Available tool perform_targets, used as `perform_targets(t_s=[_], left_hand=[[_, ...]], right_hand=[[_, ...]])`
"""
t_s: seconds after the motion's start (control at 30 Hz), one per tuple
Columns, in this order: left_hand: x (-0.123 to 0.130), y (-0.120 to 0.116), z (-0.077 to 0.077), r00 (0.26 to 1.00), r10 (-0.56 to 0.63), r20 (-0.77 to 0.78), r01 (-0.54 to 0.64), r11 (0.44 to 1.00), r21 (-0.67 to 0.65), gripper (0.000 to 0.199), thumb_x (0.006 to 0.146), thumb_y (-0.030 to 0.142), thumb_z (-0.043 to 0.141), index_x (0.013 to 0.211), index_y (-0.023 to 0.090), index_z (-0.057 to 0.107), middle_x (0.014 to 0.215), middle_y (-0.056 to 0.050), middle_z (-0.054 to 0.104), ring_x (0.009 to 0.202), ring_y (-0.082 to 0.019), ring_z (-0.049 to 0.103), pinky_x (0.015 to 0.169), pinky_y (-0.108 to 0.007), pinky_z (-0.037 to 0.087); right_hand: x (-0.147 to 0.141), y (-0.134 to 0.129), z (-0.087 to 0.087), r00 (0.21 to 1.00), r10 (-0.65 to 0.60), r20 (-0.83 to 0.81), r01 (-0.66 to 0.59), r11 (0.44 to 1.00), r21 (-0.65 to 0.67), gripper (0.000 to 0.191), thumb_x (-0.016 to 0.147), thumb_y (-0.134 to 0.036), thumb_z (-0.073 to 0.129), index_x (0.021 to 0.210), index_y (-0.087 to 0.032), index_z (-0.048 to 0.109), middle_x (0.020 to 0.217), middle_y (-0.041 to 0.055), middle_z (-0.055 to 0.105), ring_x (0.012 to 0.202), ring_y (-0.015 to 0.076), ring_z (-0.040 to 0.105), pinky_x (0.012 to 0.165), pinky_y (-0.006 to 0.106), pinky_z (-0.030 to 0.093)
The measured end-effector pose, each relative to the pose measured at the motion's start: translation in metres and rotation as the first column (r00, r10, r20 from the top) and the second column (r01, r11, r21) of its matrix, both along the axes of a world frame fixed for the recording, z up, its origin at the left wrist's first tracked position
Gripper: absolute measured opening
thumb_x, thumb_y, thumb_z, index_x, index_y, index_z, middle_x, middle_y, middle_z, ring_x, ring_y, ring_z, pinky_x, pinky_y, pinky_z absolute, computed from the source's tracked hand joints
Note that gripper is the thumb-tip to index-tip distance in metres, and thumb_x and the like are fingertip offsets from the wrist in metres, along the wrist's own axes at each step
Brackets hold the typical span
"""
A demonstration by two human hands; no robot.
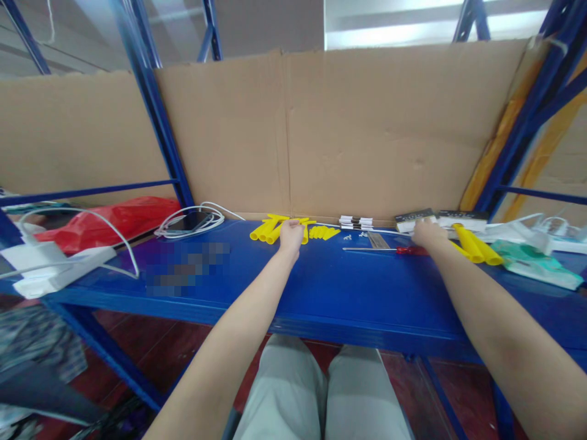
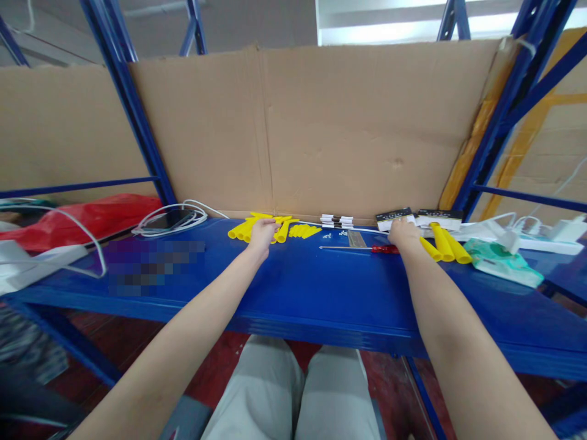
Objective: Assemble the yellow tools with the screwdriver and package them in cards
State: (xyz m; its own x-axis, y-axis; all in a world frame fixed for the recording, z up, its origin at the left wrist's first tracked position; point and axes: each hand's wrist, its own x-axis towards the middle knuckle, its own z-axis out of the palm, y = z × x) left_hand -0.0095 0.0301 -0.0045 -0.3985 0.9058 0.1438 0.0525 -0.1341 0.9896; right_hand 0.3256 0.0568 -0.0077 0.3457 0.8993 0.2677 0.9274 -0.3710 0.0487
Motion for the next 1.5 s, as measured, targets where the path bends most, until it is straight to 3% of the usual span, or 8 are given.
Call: perform_targets(t_s=[0.17,0.27,0.5,0.73,0.9,1.1,1.3,1.5], left_hand=[[-0.005,0.01,-0.006,0.995,0.078,-0.063,-0.074,0.996,0.053,0.021,0.069,0.002,0.057,0.085,0.015,0.061,0.092,-0.007,0.069,0.093,-0.019,0.065,0.081,-0.027,0.049],[-0.008,0.013,-0.012,0.971,0.096,-0.219,-0.085,0.995,0.058,0.017,0.067,0.004,0.061,0.077,0.018,0.06,0.093,-0.008,0.069,0.103,-0.024,0.063,0.089,-0.033,0.046],[-0.008,0.008,-0.025,0.762,0.056,-0.645,0.009,0.995,0.097,0.016,0.064,0.012,0.074,0.07,0.021,0.062,0.118,-0.013,0.064,0.13,-0.036,0.041,0.11,-0.05,0.024],[-0.016,0.016,-0.029,0.756,0.031,-0.654,-0.044,0.999,-0.003,0.01,0.076,0.028,0.067,0.083,0.023,0.065,0.122,-0.015,0.062,0.129,-0.038,0.045,0.11,-0.056,0.021],[-0.02,0.019,-0.03,0.772,0.031,-0.635,-0.075,0.996,-0.043,0.022,0.074,0.019,0.068,0.095,0.025,0.066,0.117,-0.012,0.067,0.125,-0.034,0.052,0.108,-0.051,0.03],[-0.024,0.018,-0.023,0.535,-0.05,-0.844,-0.085,0.99,-0.113,0.04,0.081,0.021,0.057,0.12,0.015,0.06,0.12,-0.017,0.067,0.115,-0.03,0.061,0.099,-0.037,0.044],[-0.025,0.022,-0.02,0.556,-0.067,-0.829,-0.096,0.985,-0.144,0.04,0.086,0.03,0.05,0.12,0.012,0.061,0.123,-0.018,0.065,0.116,-0.03,0.06,0.095,-0.037,0.046],[-0.028,0.03,-0.026,0.507,-0.028,-0.861,-0.103,0.99,-0.092,0.043,0.087,0.04,0.052,0.116,0.01,0.062,0.12,-0.02,0.066,0.115,-0.03,0.061,0.094,-0.036,0.046]], right_hand=[[-0.003,-0.005,0.001,1.0,0.023,0.005,-0.023,0.995,0.097,0.048,0.084,-0.016,0.045,0.129,-0.005,0.055,0.129,0.0272,0.054,0.119,0.0352,0.053,0.09,0.047,0.047],[-0.006,-0.011,0.002,0.998,0.054,0.017,-0.056,0.989,0.136,0.049,0.083,-0.017,0.043,0.129,-0.005,0.054,0.127,0.0266,0.055,0.119,0.0347,0.052,0.09,0.046,0.046],[-0.022,-0.025,0.007,0.988,0.157,-0.003,-0.155,0.981,0.118,0.042,0.085,-0.023,0.047,0.122,-0.014,0.062,0.132,0.0175,0.057,0.122,0.0317,0.051,0.097,0.046,0.043],[-0.038,-0.034,0.014,0.951,0.3,-0.079,-0.292,0.951,0.104,0.039,0.085,-0.024,0.048,0.119,-0.013,0.066,0.118,0.0153,0.067,0.111,0.0281,0.061,0.092,0.037,0.046],[-0.046,-0.048,0.017,0.935,0.329,-0.132,-0.32,0.944,0.084,0.04,0.087,-0.026,0.049,0.121,-0.013,0.065,0.119,0.0136,0.068,0.111,0.0259,0.062,0.093,0.032,0.046],[-0.041,-0.058,0.013,0.919,0.359,-0.164,-0.363,0.932,0.002,0.04,0.085,-0.026,0.054,0.12,-0.013,0.067,0.12,0.0124,0.068,0.109,0.0242,0.064,0.094,0.03,0.047],[-0.032,-0.052,0.006,0.893,0.401,-0.205,-0.42,0.906,-0.053,0.029,0.083,-0.021,0.055,0.104,-0.019,0.074,0.108,0.0091,0.072,0.101,0.0238,0.066,0.09,0.032,0.049],[-0.026,-0.05,0.003,0.884,0.408,-0.229,-0.431,0.901,-0.058,0.027,0.08,-0.023,0.061,0.103,-0.018,0.073,0.1,0.0093,0.073,0.09,0.0218,0.067,0.084,0.031,0.051]])
